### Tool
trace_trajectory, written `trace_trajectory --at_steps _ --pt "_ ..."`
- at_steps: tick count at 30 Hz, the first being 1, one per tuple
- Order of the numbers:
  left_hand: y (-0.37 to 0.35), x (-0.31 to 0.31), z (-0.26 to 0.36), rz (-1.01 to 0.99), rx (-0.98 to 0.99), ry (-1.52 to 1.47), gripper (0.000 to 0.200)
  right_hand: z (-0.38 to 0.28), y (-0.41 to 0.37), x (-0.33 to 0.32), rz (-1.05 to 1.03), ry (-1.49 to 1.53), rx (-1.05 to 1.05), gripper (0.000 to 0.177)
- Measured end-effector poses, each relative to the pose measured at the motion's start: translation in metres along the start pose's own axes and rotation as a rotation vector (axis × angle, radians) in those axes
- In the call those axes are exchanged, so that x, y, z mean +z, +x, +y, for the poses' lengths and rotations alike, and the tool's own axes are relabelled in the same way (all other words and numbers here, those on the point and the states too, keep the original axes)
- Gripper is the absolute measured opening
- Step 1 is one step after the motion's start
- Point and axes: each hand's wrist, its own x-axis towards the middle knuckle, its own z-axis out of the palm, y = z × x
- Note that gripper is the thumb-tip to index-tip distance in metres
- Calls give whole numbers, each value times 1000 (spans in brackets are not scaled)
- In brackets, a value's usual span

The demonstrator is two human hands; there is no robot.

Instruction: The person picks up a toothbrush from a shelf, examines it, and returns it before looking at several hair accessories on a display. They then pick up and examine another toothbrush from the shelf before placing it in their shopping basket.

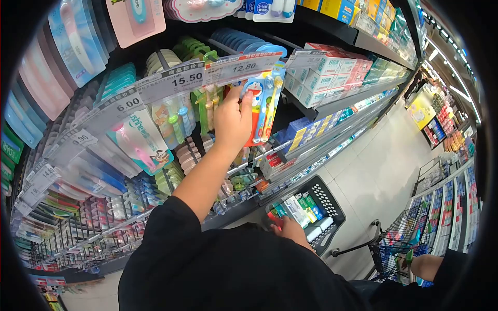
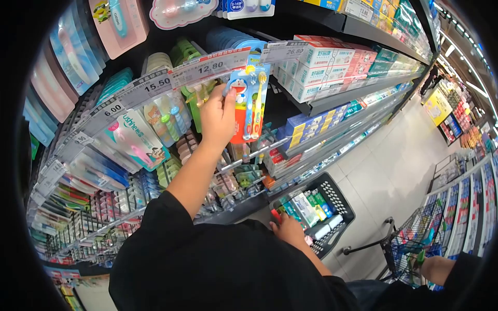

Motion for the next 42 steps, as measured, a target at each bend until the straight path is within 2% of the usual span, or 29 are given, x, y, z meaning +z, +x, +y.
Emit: trace_trajectory --at_steps 11,14,23,29,32,34,35,36,38,39,40,42 --pt "3 5 -6 5 -6 85 24 3 1 6 37 23 -3 53" --pt "5 0 2 -72 -111 88 25 2 2 6 36 29 8 48" --pt "3 5 -5 -34 16 118 27 3 4 5 28 26 -15 54" --pt "-11 7 -11 -100 -160 -204 29 8 6 11 56 31 -35 55" --pt "-29 6 -9 134 167 87 39 10 6 9 66 66 -79 55" --pt "-55 6 -7 143 292 0 47 5 1 4 52 140 -19 53" --pt "-71 9 -2 134 350 -45 44 9 0 9 144 184 -107 46" --pt "-90 15 -1 68 314 -145 37 5 -6 5 189 247 -124 40" --pt "-130 21 3 -307 194 -238 27 13 -12 11 308 284 -170 32" --pt "-148 32 2 -380 177 -285 16 19 -18 13 344 319 -182 30" --pt "-167 38 2 -559 42 -346 12 25 -21 11 382 353 -201 29" --pt "-197 50 0 -739 15 -357 11 37 -38 6 335 341 -133 30"
